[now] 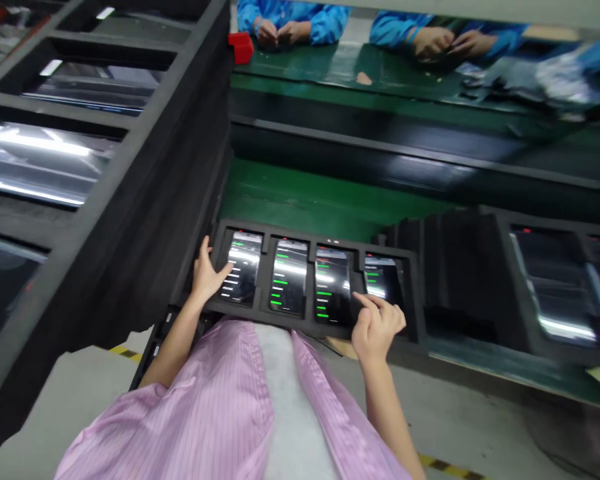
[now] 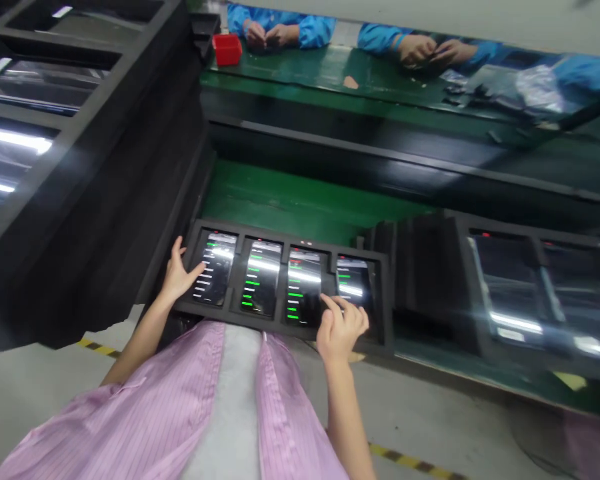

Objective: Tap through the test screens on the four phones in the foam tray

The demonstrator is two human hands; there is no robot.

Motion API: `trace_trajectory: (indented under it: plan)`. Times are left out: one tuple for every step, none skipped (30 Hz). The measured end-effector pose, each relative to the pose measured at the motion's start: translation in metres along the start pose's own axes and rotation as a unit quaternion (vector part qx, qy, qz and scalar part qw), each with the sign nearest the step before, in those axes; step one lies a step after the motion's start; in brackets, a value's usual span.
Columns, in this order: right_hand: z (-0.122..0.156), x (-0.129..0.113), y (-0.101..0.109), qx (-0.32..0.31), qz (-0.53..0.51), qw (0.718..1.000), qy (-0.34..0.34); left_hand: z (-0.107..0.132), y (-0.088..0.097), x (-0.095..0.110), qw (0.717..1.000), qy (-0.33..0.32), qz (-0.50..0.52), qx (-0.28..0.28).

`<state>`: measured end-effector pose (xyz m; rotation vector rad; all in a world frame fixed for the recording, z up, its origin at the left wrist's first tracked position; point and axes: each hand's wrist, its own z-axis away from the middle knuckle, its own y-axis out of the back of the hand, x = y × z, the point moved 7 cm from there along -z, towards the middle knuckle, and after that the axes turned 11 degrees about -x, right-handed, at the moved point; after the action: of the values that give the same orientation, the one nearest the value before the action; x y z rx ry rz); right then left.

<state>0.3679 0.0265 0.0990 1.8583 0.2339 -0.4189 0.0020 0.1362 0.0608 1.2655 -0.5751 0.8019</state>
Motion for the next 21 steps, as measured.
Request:
trace_trajectory:
  plan:
    - [0.002,0.012,0.007,0.017,0.013,1.000,-0.022,0.000,0.001,-0.002,1.000,-0.004,0.009,0.007]
    - [0.004,0.024,0.014,0.031,0.027,0.998,-0.045,-0.001,0.002,-0.004,1.000,-0.010,0.018,0.013]
    - [0.005,0.035,0.020,0.038,0.041,0.996,-0.067,-0.003,0.002,-0.005,0.999,-0.014,0.024,0.018]
    - [0.006,0.045,0.025,0.041,0.055,0.994,-0.087,-0.005,0.002,-0.007,0.999,-0.014,0.026,0.018]
    - [0.007,0.053,0.029,0.037,0.067,0.992,-0.103,-0.007,0.003,-0.009,1.000,-0.008,0.022,0.020]
    - [0.007,0.059,0.030,0.030,0.075,0.990,-0.114,-0.008,0.003,-0.010,1.000,0.000,0.015,0.020]
    - [0.006,0.063,0.030,0.017,0.080,0.990,-0.118,-0.010,0.004,-0.010,1.000,0.004,0.010,0.020]
    - [0.004,0.066,0.028,0.001,0.081,0.990,-0.118,-0.011,0.004,-0.010,1.000,0.007,0.008,0.019]
    - [0.002,0.067,0.026,-0.017,0.078,0.990,-0.116,-0.011,0.005,-0.009,1.000,0.009,0.008,0.019]
    - [-0.002,0.068,0.022,-0.034,0.074,0.990,-0.113,-0.011,0.005,-0.008,1.000,0.009,0.009,0.018]
    - [-0.006,0.068,0.019,-0.047,0.071,0.990,-0.112,-0.011,0.006,-0.007,1.000,0.011,0.012,0.018]
    - [-0.011,0.069,0.016,-0.056,0.069,0.990,-0.113,-0.011,0.006,-0.007,1.000,0.013,0.014,0.018]
    - [-0.017,0.070,0.013,-0.059,0.069,0.989,-0.115,-0.010,0.007,-0.006,1.000,0.016,0.016,0.018]
    - [-0.023,0.071,0.011,-0.061,0.071,0.989,-0.117,-0.010,0.007,-0.006,1.000,0.018,0.017,0.018]
    - [-0.029,0.072,0.008,-0.063,0.073,0.988,-0.119,-0.011,0.007,-0.006,0.999,0.020,0.019,0.019]
    - [-0.035,0.074,0.005,-0.065,0.075,0.988,-0.121,-0.011,0.008,-0.006,0.999,0.021,0.020,0.019]
    - [-0.041,0.075,0.003,-0.068,0.077,0.987,-0.123,-0.011,0.008,-0.005,0.999,0.023,0.021,0.021]
    - [-0.046,0.077,0.001,-0.070,0.079,0.987,-0.122,-0.011,0.009,-0.005,0.999,0.024,0.021,0.022]
    - [-0.049,0.078,0.000,-0.070,0.079,0.987,-0.121,-0.011,0.009,-0.005,0.999,0.025,0.020,0.024]
    - [-0.050,0.079,0.001,-0.068,0.077,0.987,-0.120,-0.012,0.009,-0.005,0.999,0.025,0.020,0.025]
    - [-0.050,0.079,0.004,-0.061,0.073,0.988,-0.119,-0.012,0.010,-0.005,0.999,0.025,0.019,0.026]
